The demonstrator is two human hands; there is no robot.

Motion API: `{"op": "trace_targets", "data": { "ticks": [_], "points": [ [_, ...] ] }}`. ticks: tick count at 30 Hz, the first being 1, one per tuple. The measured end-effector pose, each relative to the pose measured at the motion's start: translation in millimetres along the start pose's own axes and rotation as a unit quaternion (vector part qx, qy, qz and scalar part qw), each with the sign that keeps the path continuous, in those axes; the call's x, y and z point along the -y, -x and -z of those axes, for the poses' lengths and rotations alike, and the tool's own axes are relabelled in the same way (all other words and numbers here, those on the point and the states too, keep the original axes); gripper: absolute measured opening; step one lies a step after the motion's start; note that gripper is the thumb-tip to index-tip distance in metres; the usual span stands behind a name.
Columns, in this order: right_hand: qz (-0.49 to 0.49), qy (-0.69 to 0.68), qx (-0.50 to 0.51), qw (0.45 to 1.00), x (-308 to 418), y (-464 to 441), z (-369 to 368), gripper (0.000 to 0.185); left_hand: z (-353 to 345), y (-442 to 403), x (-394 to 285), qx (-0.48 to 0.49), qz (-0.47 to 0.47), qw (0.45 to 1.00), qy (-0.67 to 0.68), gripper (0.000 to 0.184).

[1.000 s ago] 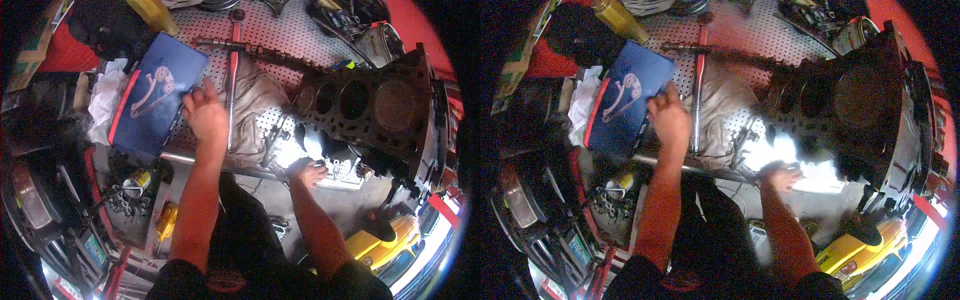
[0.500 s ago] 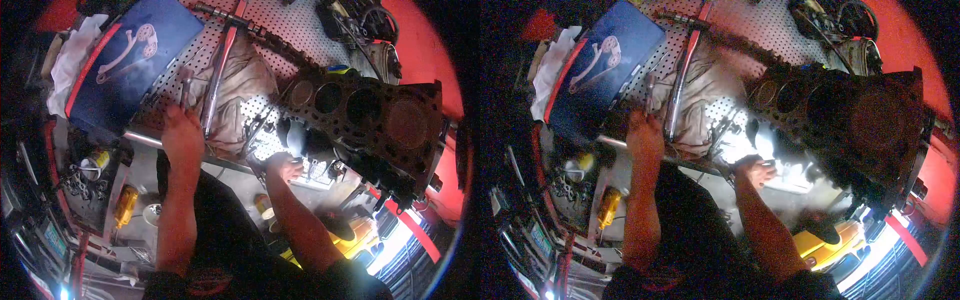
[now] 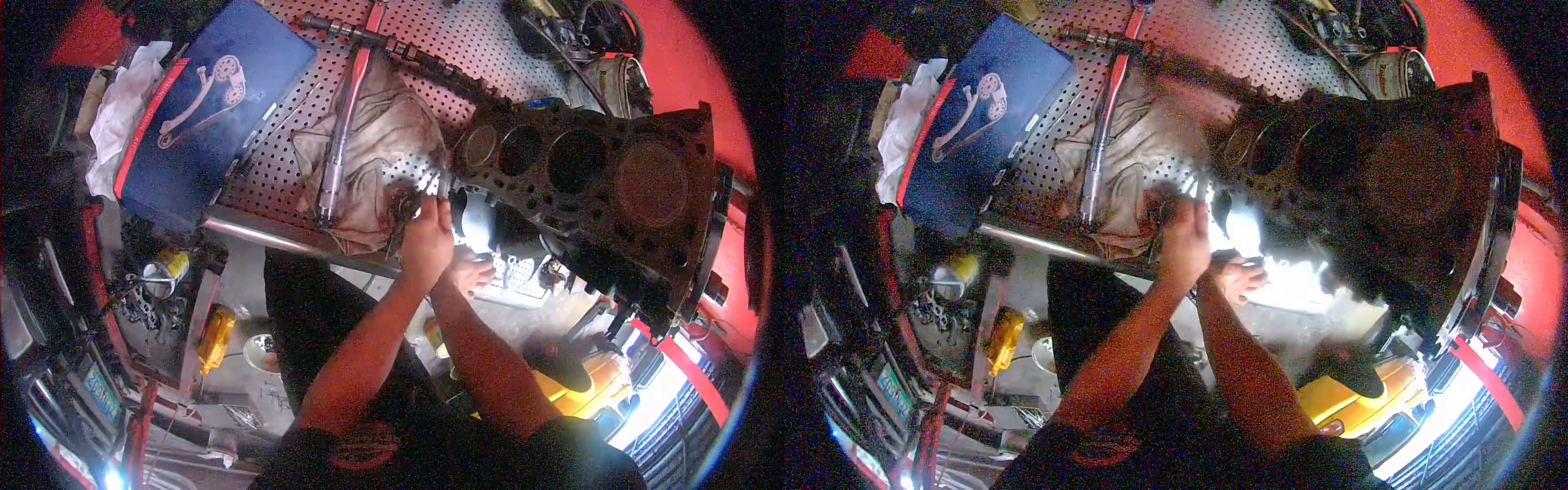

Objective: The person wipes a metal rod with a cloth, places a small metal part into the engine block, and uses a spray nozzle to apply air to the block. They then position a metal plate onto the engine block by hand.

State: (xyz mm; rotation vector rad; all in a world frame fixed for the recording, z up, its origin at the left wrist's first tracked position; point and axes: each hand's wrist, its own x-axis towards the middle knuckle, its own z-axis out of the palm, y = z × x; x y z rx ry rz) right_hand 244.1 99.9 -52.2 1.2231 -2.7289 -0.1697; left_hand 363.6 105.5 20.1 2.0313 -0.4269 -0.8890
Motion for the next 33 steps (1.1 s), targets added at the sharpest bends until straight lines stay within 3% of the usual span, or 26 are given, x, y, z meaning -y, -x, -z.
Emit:
{"op": "trace_targets", "data": {
  "ticks": [2, 3, 7, 11, 15, 18, 19, 23, 29, 33],
  "points": [
    [-0.005, -0.008, 0.005, 1.0, 6.1, 1.2, 4.7, 0.049, 9.4, -12.2, 10.9, 0.014, -0.039, 0.999, -0.001, 0.025],
    [-0.006, -0.01, 0.007, 1.0, 7.0, 1.1, 7.1, 0.048, 14.7, -12.8, 4.9, -0.024, -0.011, 0.999, 0.03, 0.023],
    [-0.011, -0.014, 0.012, 1.0, 4.8, 3.2, 14.7, 0.046, 8.6, -6.7, -0.8, 0.001, -0.024, 1.0, 0.009, 0.02],
    [-0.008, -0.021, 0.016, 1.0, 8.8, 4.8, 16.8, 0.044, 5.3, -9.7, 8.7, -0.132, -0.054, 0.984, 0.103, 0.022],
    [-0.009, -0.013, 0.01, 1.0, 0.1, 3.6, 9.6, 0.044, 15.0, -7.1, 4.8, -0.006, -0.039, 0.999, 0.01, 0.022],
    [0.014, -0.036, 0.009, 0.999, 7.8, 6.9, 12.0, 0.046, 8.6, 4.5, -2.2, -0.09, 0.007, 0.996, 0.005, 0.022],
    [0.014, -0.04, 0.018, 0.999, 6.5, 4.9, 12.3, 0.046, 16.8, 12.5, -18.7, -0.01, 0.027, 0.999, -0.033, 0.024],
    [0.003, -0.036, 0.031, 0.999, 6.9, 6.1, 19.6, 0.046, 17.8, 2.0, 18.1, -0.031, -0.079, 0.996, 0.01, 0.024],
    [0.019, -0.045, 0.008, 0.999, 2.5, 4.0, 8.3, 0.047, 21.4, 6.1, 6.3, -0.047, -0.024, 0.998, -0.019, 0.024],
    [0.009, -0.041, -0.001, 0.999, 6.8, 3.2, 5.5, 0.046, 24.9, -6.5, 10.0, -0.034, -0.053, 0.998, 0.024, 0.027]
  ]
}}
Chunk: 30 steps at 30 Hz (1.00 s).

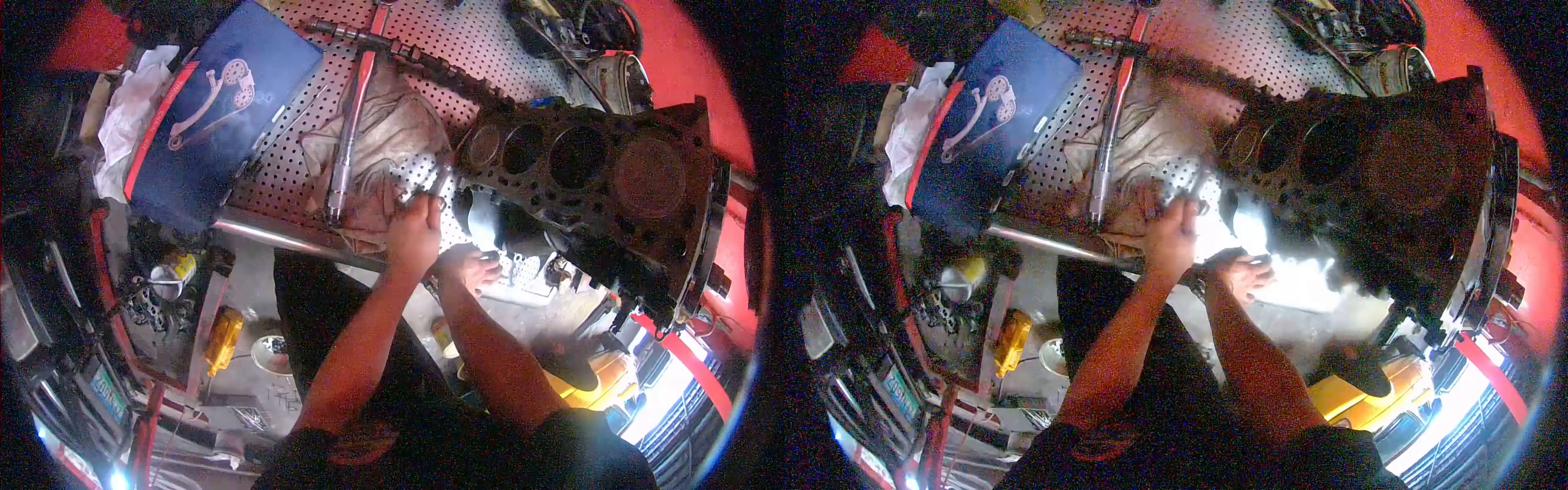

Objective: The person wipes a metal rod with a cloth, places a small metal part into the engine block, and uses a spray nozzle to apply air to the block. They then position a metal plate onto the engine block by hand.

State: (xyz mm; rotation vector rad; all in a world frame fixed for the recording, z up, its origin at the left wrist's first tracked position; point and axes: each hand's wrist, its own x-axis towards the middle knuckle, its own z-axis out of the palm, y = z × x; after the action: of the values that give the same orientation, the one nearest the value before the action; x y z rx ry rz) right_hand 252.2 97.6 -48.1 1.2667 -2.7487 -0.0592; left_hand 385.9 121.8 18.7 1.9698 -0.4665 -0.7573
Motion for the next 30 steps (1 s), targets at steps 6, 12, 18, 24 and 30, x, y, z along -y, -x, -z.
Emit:
{"op": "trace_targets", "data": {
  "ticks": [6, 12, 18, 24, 30],
  "points": [
    [0.002, 0.003, -0.025, 1.0, -5.4, -2.2, -7.2, 0.044, -2.5, -6.1, 21.2, 0.029, -0.01, 0.998, 0.053, 0.026],
    [-0.018, 0.001, 0.039, 0.999, 1.7, 2.8, 10.7, 0.049, 2.0, -7.9, 6.5, 0.051, 0.047, 0.997, -0.044, 0.023],
    [-0.008, 0.003, 0.031, 0.999, -0.1, 10.1, 12.5, 0.05, 2.8, -1.2, 5.4, 0.027, -0.057, 0.998, 0.005, 0.022],
    [0.005, 0.005, 0.015, 1.0, 0.0, 4.5, 9.3, 0.052, 1.2, 6.9, -12.1, -0.009, 0.055, 0.998, 0.021, 0.028],
    [0.007, -0.004, 0.003, 1.0, -4.3, 0.9, 2.3, 0.049, -8.7, 3.0, -11.2, 0.024, -0.005, 1.0, 0.014, 0.023]
  ]
}}
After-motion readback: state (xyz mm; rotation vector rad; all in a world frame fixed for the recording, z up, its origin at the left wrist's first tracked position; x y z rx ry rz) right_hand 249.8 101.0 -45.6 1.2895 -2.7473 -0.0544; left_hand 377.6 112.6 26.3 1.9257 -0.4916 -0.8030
